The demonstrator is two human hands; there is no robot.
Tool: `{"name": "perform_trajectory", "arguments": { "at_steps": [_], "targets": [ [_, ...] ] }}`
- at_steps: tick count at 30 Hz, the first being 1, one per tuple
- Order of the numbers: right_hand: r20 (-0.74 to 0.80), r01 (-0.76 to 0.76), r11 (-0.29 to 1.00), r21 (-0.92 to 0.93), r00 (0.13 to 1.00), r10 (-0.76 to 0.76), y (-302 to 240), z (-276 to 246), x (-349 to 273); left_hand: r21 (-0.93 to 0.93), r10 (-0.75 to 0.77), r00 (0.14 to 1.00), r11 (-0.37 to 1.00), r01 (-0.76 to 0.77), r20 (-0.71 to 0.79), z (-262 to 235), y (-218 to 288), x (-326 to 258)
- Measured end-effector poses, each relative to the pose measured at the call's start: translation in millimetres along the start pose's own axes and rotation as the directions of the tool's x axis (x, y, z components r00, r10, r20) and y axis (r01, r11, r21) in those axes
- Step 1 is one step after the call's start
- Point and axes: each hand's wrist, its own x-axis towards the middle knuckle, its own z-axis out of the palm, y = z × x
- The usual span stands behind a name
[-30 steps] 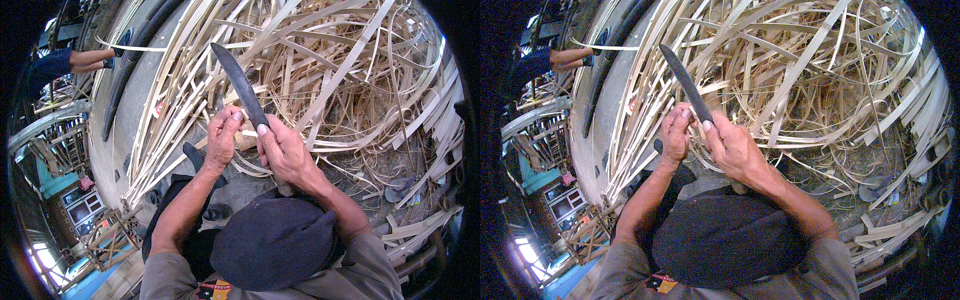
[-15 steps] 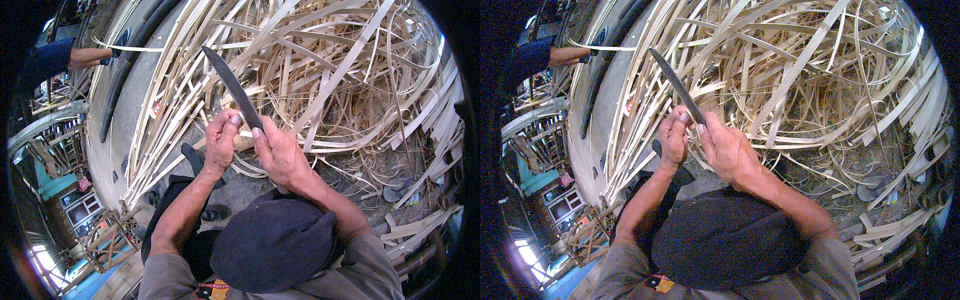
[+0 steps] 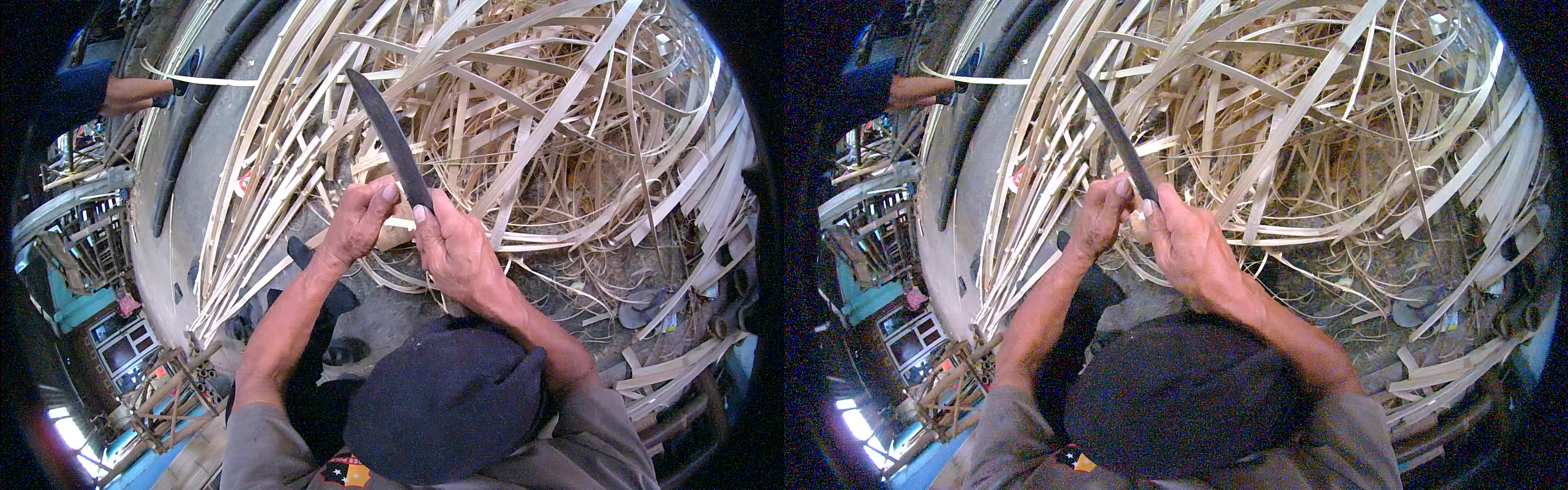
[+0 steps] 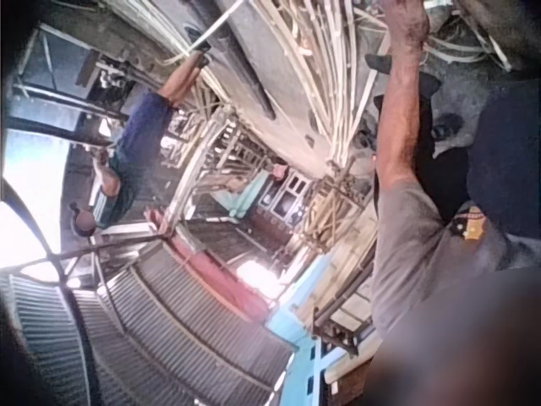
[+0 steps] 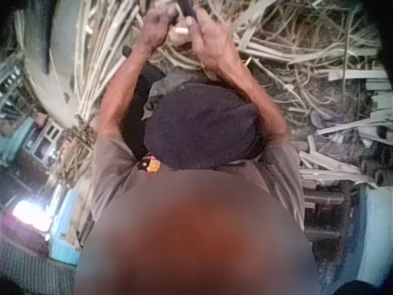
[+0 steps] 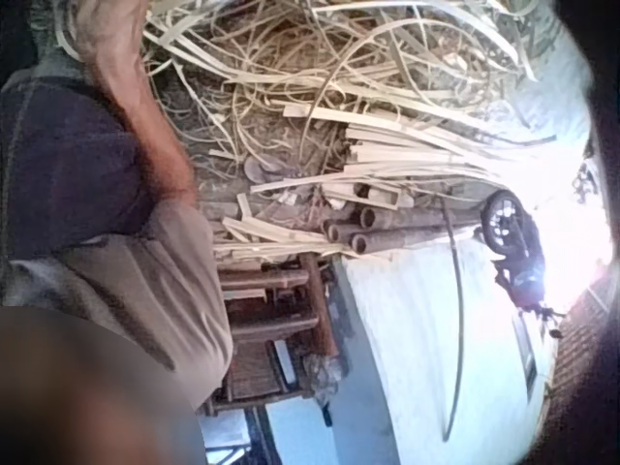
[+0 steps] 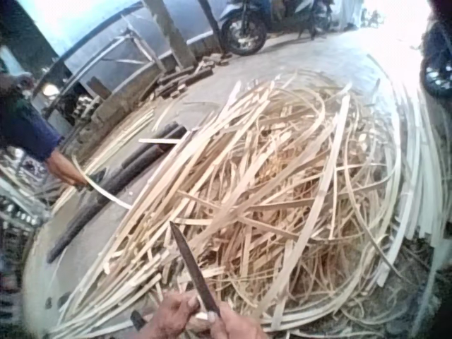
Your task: The person sits on the floor and uses a curved knife to split long bamboo strips into thinner pieces. They repeatedly hold a strip, draw the knife along its length to peel off a thin layer, and drop the finished pieces onto a growing pile.
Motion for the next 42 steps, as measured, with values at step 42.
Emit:
{"name": "perform_trajectory", "arguments": {
  "at_steps": [42],
  "targets": [
    [0.138, -0.023, 0.963, -0.268, 0.989, 0.062, -6.7, -25.6, 41.9, 0.097, 0.07, 0.997, 0.993, -0.066, -0.038, 14.2, -8.4, 10.0]
  ]
}}
